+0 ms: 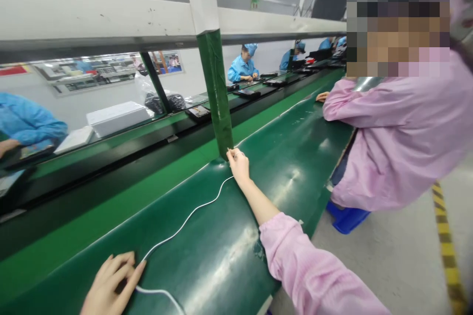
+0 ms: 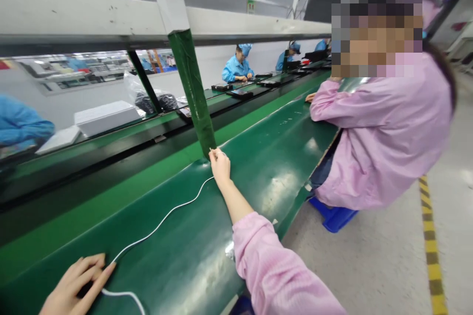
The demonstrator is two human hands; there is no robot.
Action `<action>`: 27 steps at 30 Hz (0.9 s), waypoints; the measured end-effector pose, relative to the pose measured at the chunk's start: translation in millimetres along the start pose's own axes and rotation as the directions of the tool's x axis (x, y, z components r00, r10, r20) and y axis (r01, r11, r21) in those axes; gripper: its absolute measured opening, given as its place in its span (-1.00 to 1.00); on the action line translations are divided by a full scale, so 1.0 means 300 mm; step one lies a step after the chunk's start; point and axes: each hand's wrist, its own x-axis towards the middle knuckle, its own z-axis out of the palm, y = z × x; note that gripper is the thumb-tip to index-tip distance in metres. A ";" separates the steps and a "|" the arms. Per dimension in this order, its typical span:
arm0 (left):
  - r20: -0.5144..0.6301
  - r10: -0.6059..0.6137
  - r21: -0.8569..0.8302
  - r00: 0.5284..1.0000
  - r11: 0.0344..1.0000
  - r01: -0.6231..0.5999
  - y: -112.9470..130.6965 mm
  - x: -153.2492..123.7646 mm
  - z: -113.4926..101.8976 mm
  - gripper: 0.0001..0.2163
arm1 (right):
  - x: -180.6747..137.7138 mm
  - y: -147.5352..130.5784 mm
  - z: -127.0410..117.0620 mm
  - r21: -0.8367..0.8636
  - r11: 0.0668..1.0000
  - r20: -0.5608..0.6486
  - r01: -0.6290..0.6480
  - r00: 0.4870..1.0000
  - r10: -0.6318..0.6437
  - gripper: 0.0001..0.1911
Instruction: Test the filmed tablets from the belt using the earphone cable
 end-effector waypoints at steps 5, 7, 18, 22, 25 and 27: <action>-0.005 0.047 0.038 0.999 0.998 -0.046 0.031 0.034 -0.024 -0.42 | 0.001 -0.001 0.007 0.064 0.997 0.054 -0.045 0.998 0.042 -0.84; -0.019 0.055 0.037 0.998 0.998 -0.054 0.026 0.028 -0.016 -0.44 | 0.004 -0.017 0.003 0.081 0.996 0.062 -0.049 0.997 0.044 -0.88; -0.006 -0.021 -0.054 1.000 0.998 0.021 0.044 0.017 -0.003 -0.59 | 0.012 -0.064 -0.081 0.049 0.967 0.282 -0.248 0.933 0.225 -0.77; 0.021 -0.027 -0.084 0.999 0.996 0.029 0.073 0.022 -0.014 -0.62 | 0.006 -0.073 -0.105 0.033 0.937 0.366 -0.347 0.877 0.312 -0.73; 0.022 -0.066 -0.101 0.998 0.993 0.068 0.089 0.020 -0.015 -0.64 | -0.007 -0.098 -0.104 0.068 0.899 0.439 -0.432 0.822 0.362 -0.66; 0.020 -0.092 -0.111 0.996 0.989 0.094 0.094 0.018 -0.014 -0.65 | -0.013 -0.120 -0.100 0.095 0.862 0.491 -0.497 0.777 0.394 -0.64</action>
